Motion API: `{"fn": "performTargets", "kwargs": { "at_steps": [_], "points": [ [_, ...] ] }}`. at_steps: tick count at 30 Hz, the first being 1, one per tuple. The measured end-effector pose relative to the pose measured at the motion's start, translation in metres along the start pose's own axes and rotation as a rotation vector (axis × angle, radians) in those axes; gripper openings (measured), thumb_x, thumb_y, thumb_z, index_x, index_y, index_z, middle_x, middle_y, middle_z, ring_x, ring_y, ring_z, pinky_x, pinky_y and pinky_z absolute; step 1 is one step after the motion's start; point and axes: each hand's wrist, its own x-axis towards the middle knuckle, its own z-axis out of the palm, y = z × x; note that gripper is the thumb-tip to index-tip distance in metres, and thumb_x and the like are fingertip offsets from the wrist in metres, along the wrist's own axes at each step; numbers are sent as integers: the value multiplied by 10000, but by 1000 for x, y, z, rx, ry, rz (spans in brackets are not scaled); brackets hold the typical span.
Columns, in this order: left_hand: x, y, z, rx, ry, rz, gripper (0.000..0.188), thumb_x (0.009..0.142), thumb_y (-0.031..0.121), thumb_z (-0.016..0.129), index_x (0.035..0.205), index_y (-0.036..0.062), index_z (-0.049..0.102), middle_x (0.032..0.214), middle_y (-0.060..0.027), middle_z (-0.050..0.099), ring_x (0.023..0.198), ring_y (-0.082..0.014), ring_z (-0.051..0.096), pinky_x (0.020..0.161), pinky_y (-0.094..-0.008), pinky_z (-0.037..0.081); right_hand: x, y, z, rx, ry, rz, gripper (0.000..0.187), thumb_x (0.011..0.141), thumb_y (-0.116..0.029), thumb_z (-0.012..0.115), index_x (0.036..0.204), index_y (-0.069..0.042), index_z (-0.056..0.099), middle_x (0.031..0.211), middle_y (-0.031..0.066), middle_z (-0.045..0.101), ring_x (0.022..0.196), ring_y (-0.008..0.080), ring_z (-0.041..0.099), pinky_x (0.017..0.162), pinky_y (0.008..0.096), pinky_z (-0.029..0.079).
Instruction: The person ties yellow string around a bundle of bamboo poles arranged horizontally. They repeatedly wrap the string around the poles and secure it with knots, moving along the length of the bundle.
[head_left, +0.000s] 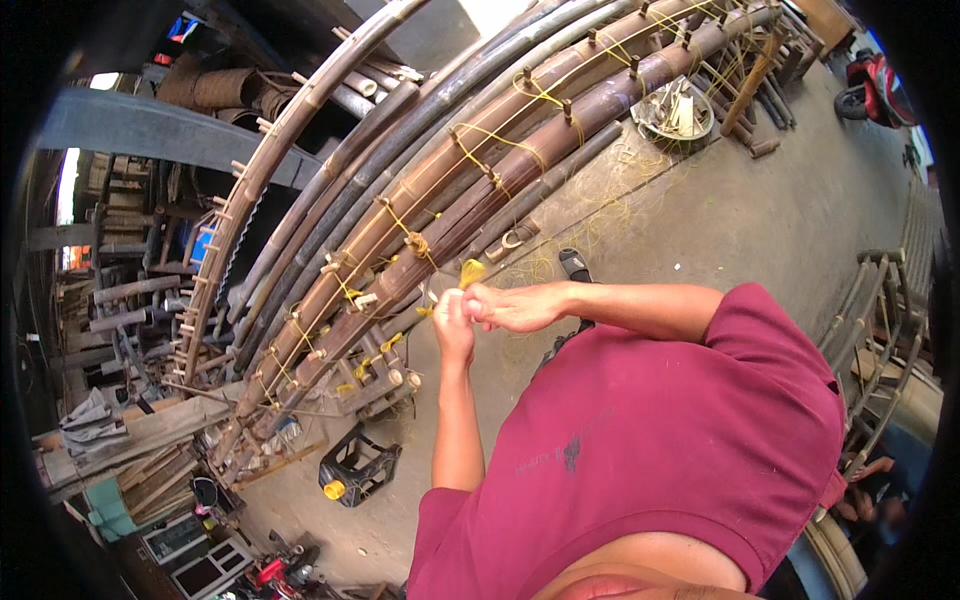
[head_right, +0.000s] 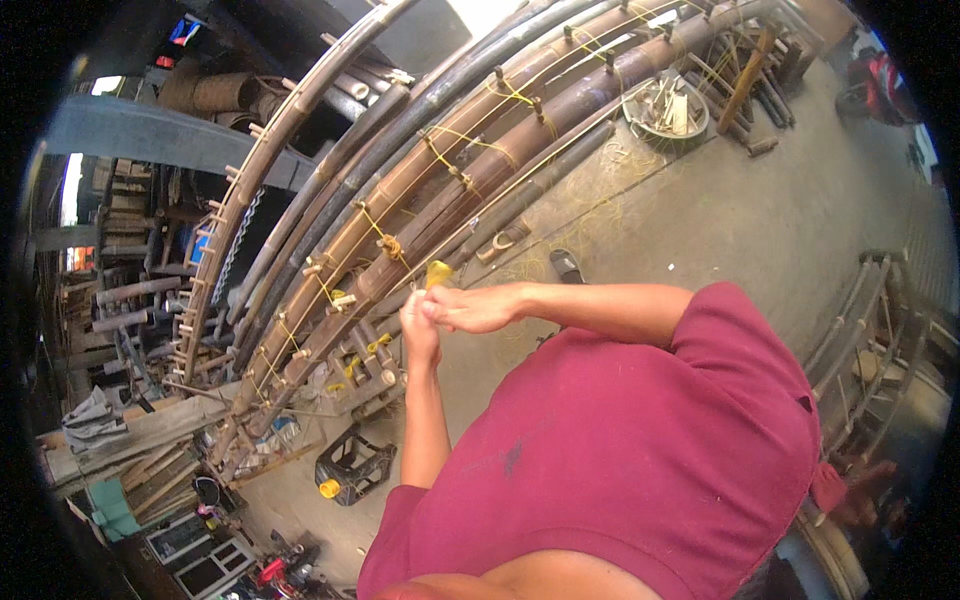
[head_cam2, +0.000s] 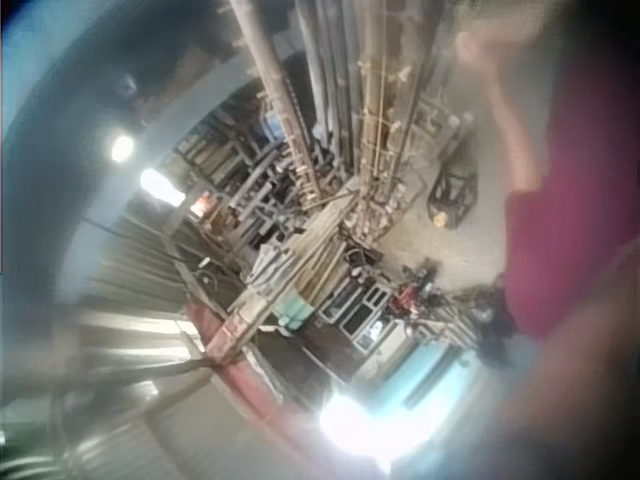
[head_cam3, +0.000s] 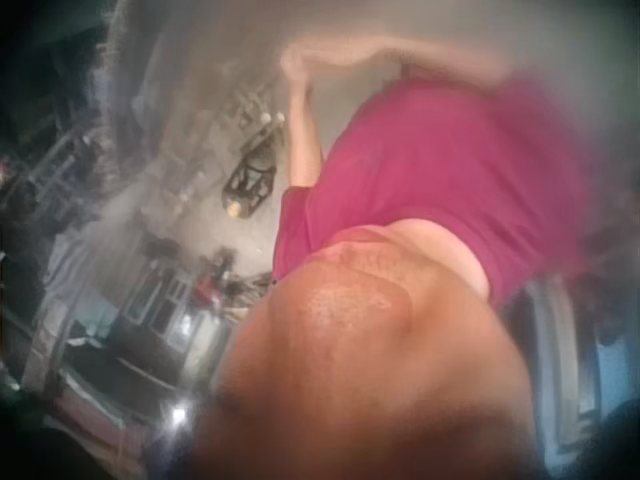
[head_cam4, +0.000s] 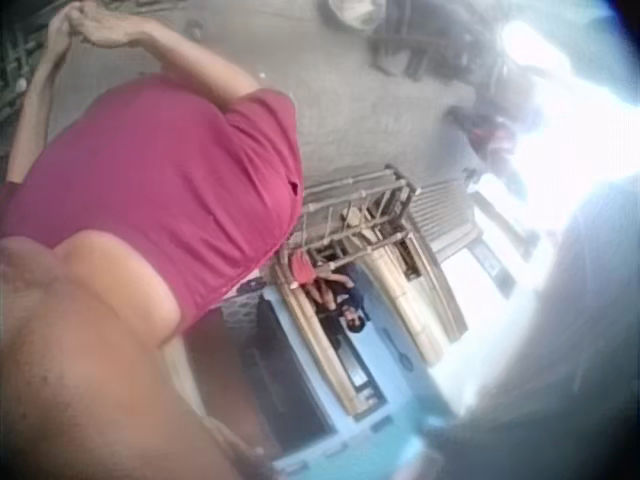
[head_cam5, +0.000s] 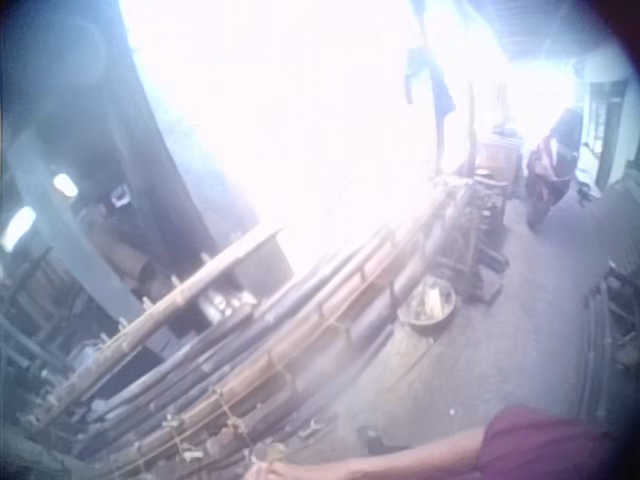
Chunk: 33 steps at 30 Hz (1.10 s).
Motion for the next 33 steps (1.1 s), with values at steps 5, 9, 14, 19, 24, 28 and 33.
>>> {"fn": "performTargets", "kwargs": {
  "at_steps": [5,9,14,19,24,28,33],
  "points": [
    [-26,22,11,-62,-482,-280,237,966,208,498,801,50,562,674,34,484,617,-75,458,600,-237,380,3,9,-50,858,-3,714,687,901,-757,255,1009,-107,450,663,4,452,586,119,417,522,272,349],
    [-16,-37,25,579,-15,13,128,906,142,528,879,75,633,738,-59,616,576,-249,485,646,-337,445,6,16,-29,158,30,573,587,971,-606,352,1172,-66,463,810,78,517,721,147,493,661,302,438],
    [7,-51,28,1070,-173,141,258,872,120,560,1095,8,627,1141,-171,610,1286,-464,346,973,-506,374,5,40,-34,-803,271,185,455,907,-442,571,1133,-49,542,1010,224,575,962,368,548,886,451,446],
    [42,-37,41,884,27,247,409,913,155,556,1241,-89,533,1192,-259,531,1127,-430,494,999,-461,382,18,40,-111,-1042,819,-67,412,800,-307,724,1087,-74,544,972,186,535,963,366,522,818,444,453],
    [124,19,64,940,123,490,437,907,156,545,1292,-44,489,1243,-234,527,1151,-389,499,1013,-483,367,30,50,-171,-1228,757,-11,287,803,-262,696,961,-63,564,943,163,549,914,366,555,757,454,469],
    [197,-2,54,1267,243,686,389,900,187,559,1242,3,530,1225,-216,548,1145,-360,514,1043,-539,298,38,55,-175,-934,721,-65,154,846,-178,575,876,-26,574,844,198,585,838,407,580,731,489,472],
    [233,-5,62,1270,21,439,251,893,215,588,1120,108,601,984,-109,639,954,-300,585,880,-483,335,25,23,-176,-389,560,256,257,895,-242,558,935,1,631,801,202,646,765,336,647,695,412,490]
  ]
}}
